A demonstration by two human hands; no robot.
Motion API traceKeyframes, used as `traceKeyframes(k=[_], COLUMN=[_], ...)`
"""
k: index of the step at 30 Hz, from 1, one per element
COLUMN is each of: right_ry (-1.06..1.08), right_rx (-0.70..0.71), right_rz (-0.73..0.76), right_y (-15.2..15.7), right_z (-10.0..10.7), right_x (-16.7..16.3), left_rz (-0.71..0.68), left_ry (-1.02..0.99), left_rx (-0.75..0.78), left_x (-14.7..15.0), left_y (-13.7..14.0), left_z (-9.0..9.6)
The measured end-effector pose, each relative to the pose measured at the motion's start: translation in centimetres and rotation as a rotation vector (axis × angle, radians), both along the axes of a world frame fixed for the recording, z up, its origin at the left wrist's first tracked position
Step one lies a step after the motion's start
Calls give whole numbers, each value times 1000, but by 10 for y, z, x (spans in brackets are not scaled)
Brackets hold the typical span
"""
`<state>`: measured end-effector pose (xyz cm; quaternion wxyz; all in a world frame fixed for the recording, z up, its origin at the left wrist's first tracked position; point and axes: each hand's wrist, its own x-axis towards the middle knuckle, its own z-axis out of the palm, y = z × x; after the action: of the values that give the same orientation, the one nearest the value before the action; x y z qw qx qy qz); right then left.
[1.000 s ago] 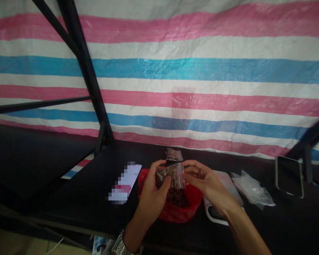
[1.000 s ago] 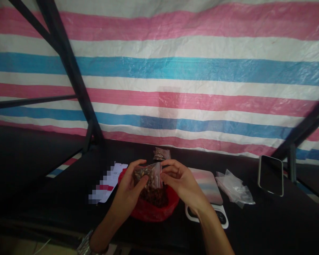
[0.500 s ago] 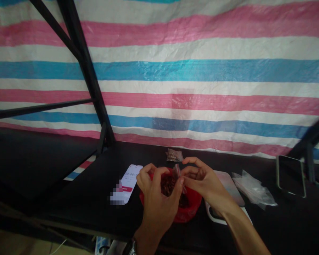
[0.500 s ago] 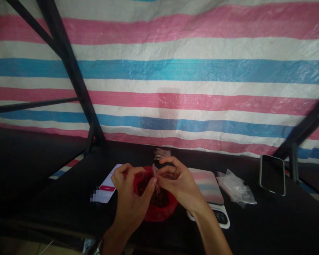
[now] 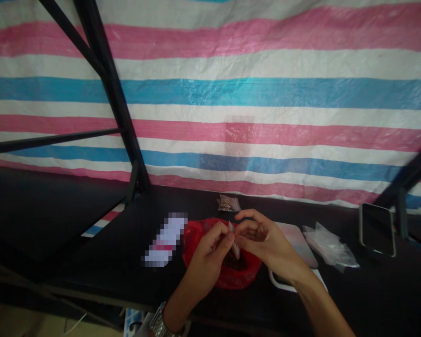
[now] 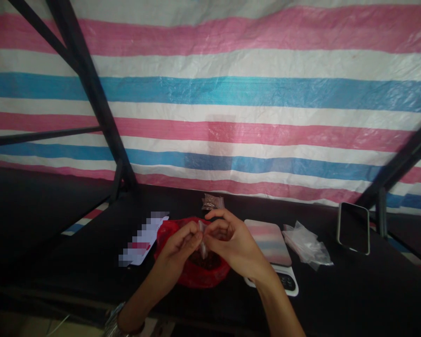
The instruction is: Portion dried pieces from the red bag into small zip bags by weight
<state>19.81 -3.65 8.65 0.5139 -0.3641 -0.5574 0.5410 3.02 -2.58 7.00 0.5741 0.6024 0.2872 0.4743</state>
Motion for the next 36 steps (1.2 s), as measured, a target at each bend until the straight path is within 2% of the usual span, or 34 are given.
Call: traceKeyframes(k=[4, 7, 9, 11, 14, 15, 17, 19, 21, 27, 30, 33, 36], right_ry=[-18, -110, -190, -220, -233, -248, -295, -345, -396, -565, -579, -560, -544], right_rx=[119, 234, 278, 305, 308, 302, 294, 304, 330, 393, 461, 520, 547], right_rz=[-172, -315, -347, -362, -316, -281, -213, -190, -213, -269, -368, -468, -500], right_y=[9, 13, 13, 10, 4, 2, -2, -3, -3, 4, 6, 7, 7], right_z=[-3, -3, -2, 0, 7, 9, 13, 15, 13, -3, -6, -6, -5], right_x=[-5, -4, -4, -7, -12, -13, -14, -13, -10, 3, 8, 10, 10], left_rz=[180, 330, 359, 302, 82, 28, 12, 91, 195, 401, 420, 403, 379], left_ry=[150, 253, 260, 204, 58, -15, -173, -299, -341, -107, -44, 2, 31], left_rx=[113, 233, 205, 6, -471, -589, -681, -633, -530, -117, -20, 4, 18], left_x=[-3, -4, -2, 0, 3, 4, 3, 1, -2, -6, -7, -7, -7], left_y=[0, 0, 0, 3, 12, 14, 19, 21, 21, 23, 24, 24, 25], left_z=[-2, -5, -7, -11, -15, -15, -16, -16, -17, -20, -21, -21, -21])
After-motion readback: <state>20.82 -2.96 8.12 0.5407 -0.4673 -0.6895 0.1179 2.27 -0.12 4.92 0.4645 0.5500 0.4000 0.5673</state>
